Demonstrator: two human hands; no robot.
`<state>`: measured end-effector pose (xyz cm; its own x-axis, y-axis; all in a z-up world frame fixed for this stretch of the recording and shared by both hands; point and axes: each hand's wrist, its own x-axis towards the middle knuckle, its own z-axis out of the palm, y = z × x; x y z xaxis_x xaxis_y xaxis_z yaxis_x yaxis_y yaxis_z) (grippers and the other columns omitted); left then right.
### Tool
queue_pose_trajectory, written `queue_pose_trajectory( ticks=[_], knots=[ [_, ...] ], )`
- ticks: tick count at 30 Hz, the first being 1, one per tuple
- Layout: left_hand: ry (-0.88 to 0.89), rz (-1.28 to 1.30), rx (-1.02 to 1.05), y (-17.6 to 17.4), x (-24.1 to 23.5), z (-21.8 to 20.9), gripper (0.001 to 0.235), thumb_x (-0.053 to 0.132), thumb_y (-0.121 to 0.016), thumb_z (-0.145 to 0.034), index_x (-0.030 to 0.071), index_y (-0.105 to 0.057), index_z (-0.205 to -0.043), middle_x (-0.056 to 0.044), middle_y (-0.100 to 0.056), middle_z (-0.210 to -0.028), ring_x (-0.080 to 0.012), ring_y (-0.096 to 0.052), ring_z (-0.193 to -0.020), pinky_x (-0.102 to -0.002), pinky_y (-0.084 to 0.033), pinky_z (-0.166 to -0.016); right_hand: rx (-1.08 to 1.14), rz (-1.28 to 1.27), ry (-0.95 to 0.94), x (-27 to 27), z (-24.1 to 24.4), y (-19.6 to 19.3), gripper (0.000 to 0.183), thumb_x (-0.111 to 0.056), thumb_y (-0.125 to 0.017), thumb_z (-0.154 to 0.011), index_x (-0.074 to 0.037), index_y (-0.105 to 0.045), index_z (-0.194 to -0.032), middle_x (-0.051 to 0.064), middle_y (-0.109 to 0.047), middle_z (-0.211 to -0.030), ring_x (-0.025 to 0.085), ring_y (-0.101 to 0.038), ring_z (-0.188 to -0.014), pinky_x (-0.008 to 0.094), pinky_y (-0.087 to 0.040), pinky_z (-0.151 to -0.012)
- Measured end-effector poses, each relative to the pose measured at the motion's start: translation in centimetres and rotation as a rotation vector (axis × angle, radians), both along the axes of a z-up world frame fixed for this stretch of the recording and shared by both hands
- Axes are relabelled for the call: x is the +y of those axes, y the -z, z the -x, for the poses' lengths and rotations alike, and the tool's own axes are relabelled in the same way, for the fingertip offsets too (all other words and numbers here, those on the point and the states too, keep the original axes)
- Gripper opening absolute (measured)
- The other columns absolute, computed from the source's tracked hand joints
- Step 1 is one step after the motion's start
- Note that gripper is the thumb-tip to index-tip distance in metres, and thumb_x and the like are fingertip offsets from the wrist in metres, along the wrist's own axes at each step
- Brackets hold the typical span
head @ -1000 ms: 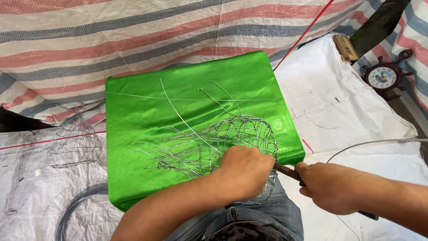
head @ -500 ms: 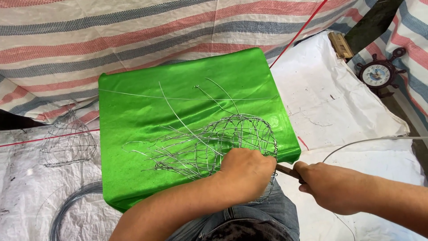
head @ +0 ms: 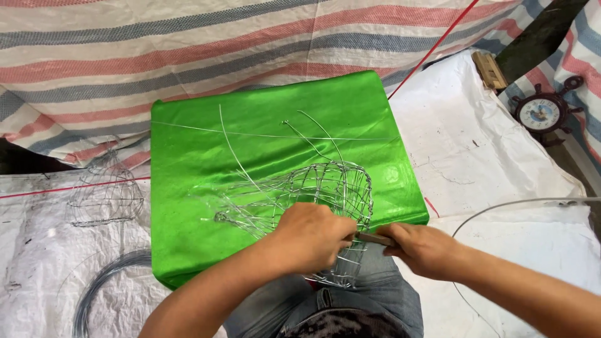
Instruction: Refining the structure of a wire cage by cutting excess wire and bending ends using pliers.
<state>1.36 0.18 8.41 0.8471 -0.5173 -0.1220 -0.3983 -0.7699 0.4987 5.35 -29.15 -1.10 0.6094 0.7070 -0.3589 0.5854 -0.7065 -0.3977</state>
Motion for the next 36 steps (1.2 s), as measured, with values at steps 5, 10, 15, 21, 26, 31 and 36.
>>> queue_pose_trajectory(
  ticks=[5,10,15,21,26,31,36],
  knots=[
    [-0.044,0.024,-0.066,0.6,1.9,0.0,0.007,0.026,-0.072,-0.086,0.02,-0.075,-0.084,-0.005,-0.074,-0.07,-0.0311,-0.069,-0.059,-0.044,-0.05,-0.053,0.043,-0.241,-0.021,2.2,-0.4,-0.5,0.046,-0.02,-0.076,-0.085,-0.018,-0.059,-0.128,-0.002,-0.077,-0.101,0.02,-0.075,-0.088,0.036,-0.059,-0.076],
    [-0.079,0.055,-0.056,0.0,2.1,-0.2,0.008,0.024,-0.073,-0.086,0.016,-0.075,-0.085,-0.006,-0.074,-0.067,-0.0301,-0.069,-0.056,-0.042,-0.051,-0.051,0.199,0.151,0.135,0.9,-0.4,-7.1,0.042,-0.03,-0.071,-0.088,-0.031,-0.057,-0.128,-0.009,-0.083,-0.104,0.015,-0.08,-0.088,0.035,-0.061,-0.075],
    [-0.044,0.052,-0.13,0.3,-0.1,-0.2,0.013,0.019,-0.069,-0.088,0.01,-0.069,-0.078,-0.012,-0.071,-0.065,-0.0356,-0.067,-0.053,-0.047,-0.051,-0.049,0.357,0.433,0.277,0.3,-0.3,-12.2,0.031,-0.028,-0.065,-0.092,-0.032,-0.057,-0.121,-0.016,-0.088,-0.104,0.009,-0.085,-0.091,0.031,-0.062,-0.082],
    [0.009,0.012,-0.152,0.3,-2.4,-0.2,0.003,0.006,-0.064,-0.075,0.008,-0.063,-0.077,-0.013,-0.068,-0.063,-0.0378,-0.064,-0.053,-0.049,-0.051,-0.05,0.162,0.456,0.102,-0.3,0.3,-11.5,0.039,-0.037,-0.062,-0.097,-0.025,-0.045,-0.13,-0.008,-0.078,-0.115,0.015,-0.079,-0.101,0.037,-0.062,-0.083],
    [-0.016,-0.002,-0.118,-0.2,-2.3,-0.1,0.002,0.009,-0.065,-0.08,0.009,-0.066,-0.08,-0.013,-0.069,-0.065,-0.036,-0.066,-0.053,-0.048,-0.051,-0.049,0.029,0.483,0.035,0.6,0.7,-11.4,0.037,-0.039,-0.061,-0.097,-0.024,-0.044,-0.126,-0.009,-0.072,-0.113,0.014,-0.075,-0.104,0.037,-0.061,-0.082],
    [-0.004,0.012,-0.097,-0.4,-1.4,0.2,0.007,0.014,-0.066,-0.085,0.008,-0.069,-0.081,-0.012,-0.069,-0.065,-0.0329,-0.066,-0.053,-0.045,-0.052,-0.05,-0.055,0.494,-0.037,0.1,0.8,-9.1,0.036,-0.041,-0.058,-0.1,-0.02,-0.043,-0.125,-0.004,-0.069,-0.105,0.017,-0.075,-0.092,0.039,-0.06,-0.075],
    [-0.008,0.018,-0.014,0.3,0.5,-0.7,0.009,0.025,-0.07,-0.089,0.017,-0.075,-0.089,-0.005,-0.072,-0.067,-0.0276,-0.068,-0.057,-0.042,-0.051,-0.054,-0.15,0.287,-0.091,-0.1,-0.3,-4.3,0.042,-0.045,-0.057,-0.099,-0.018,-0.048,-0.13,0.0,-0.071,-0.108,0.02,-0.074,-0.086,0.037,-0.062,-0.072]
  ],
)
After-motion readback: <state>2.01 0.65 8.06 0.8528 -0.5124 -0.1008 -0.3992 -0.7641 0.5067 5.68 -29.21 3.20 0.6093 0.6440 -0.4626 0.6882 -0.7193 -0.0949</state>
